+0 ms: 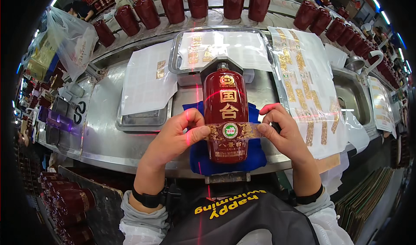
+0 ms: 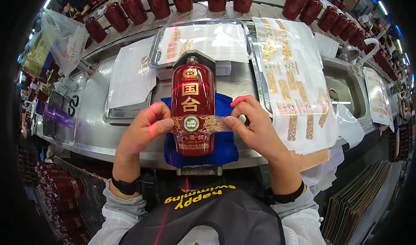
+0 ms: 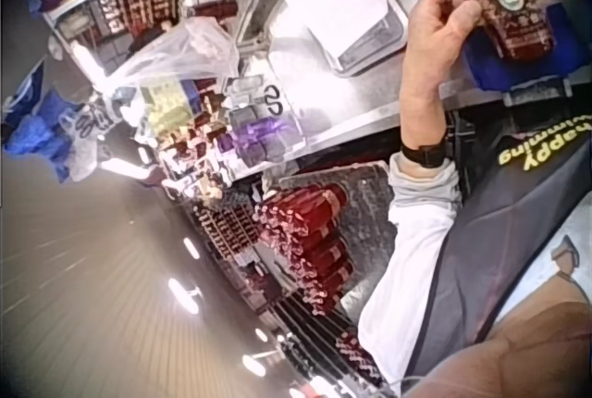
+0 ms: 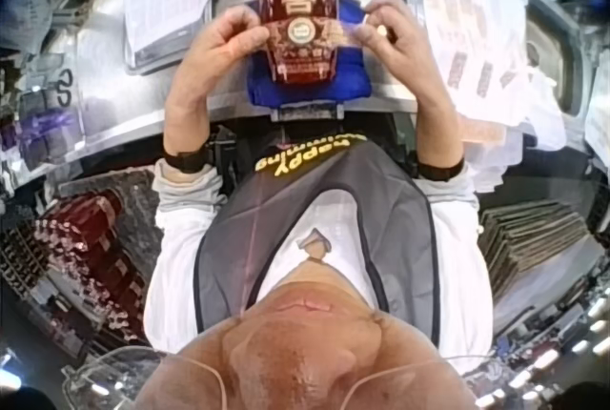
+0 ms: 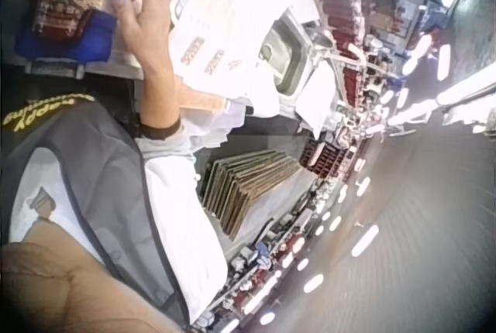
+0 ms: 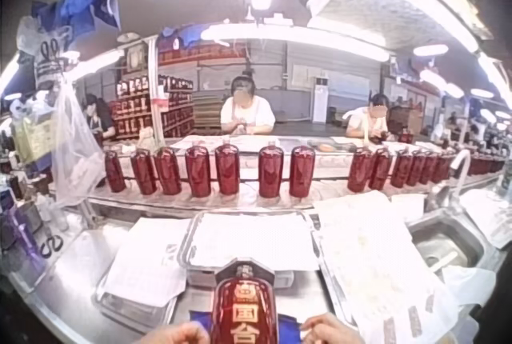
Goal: Applying labels and decorative seals to liquor bottles on a production line.
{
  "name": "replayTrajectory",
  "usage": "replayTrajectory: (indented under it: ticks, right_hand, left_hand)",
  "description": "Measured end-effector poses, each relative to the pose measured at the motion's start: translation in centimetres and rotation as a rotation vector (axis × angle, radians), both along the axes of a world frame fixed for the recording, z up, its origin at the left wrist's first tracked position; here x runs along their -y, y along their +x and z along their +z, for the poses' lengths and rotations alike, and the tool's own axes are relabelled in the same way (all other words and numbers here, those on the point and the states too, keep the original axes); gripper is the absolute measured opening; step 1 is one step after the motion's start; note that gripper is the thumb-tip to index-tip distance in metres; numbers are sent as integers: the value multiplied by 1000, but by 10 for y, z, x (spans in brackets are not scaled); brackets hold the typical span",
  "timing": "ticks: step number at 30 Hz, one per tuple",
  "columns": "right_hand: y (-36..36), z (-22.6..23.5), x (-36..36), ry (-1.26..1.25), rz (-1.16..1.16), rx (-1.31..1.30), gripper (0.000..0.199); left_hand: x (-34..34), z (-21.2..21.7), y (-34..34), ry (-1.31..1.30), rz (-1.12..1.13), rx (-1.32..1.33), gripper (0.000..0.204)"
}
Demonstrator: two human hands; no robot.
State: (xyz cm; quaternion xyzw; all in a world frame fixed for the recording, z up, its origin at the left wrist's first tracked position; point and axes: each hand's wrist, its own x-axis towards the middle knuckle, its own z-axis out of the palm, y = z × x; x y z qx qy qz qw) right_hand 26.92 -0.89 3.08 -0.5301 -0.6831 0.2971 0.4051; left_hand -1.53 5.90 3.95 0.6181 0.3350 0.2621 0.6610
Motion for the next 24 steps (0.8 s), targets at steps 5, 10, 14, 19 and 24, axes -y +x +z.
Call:
replayTrajectory:
  ticks: [5,10,14,19,24]
  right_hand:
    - [2,-3,-1,-3,21,-17,16]
    - [8,-7,-2,-219,78,-263,15]
    - [13,-1,-5,-336,65,-441,14]
    - [-5,17,2,77,-203,-111,15]
    - [-33,19,2,106,-35,-15,24]
  left_hand:
    - [9,-5,4,23,230,7,32]
    - [29,-16,33,303,380,162,68]
    - [33,-20,44,276,366,161,77]
    - [34,-16,42,185,315,178,79]
    - [34,-15,45,116,317,254,79]
